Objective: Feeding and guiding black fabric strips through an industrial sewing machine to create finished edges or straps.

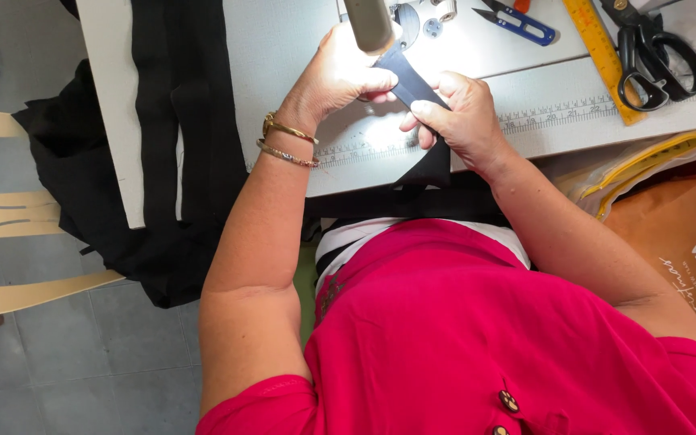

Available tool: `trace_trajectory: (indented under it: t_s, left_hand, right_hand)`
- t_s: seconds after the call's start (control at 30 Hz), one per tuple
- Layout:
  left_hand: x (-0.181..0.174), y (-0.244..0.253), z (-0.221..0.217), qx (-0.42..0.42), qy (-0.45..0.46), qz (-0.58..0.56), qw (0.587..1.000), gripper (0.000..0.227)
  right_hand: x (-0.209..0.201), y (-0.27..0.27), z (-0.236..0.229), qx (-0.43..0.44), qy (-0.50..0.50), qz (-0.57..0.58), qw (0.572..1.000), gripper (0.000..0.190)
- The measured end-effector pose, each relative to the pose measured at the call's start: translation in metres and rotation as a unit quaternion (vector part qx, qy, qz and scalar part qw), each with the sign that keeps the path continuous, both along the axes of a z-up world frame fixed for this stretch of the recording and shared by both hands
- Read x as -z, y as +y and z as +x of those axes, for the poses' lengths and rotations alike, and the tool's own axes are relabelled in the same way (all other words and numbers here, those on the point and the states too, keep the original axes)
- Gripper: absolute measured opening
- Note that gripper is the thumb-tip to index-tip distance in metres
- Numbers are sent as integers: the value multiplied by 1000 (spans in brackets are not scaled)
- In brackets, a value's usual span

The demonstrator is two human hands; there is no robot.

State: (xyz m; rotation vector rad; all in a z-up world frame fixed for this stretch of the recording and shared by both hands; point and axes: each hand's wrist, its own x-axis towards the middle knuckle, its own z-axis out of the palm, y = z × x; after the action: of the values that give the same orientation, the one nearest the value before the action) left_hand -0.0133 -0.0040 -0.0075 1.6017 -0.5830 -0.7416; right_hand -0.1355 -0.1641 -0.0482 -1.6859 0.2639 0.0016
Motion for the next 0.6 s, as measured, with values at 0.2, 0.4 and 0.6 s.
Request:
trace_trajectory:
  t_s: [0.2,0.4,0.6]
  left_hand:
    - [-3,4,4,29,20,72,997,10]
    - [8,4,6,30,84,29,996,8]
    - [8,5,5,55,135,-15,989,16]
  right_hand:
    - [10,2,-9,-3,-44,-96,994,25]
    - [35,-1,-18,-19,-209,-153,966,34]
    - [38,-3,-18,-13,-227,-182,957,31]
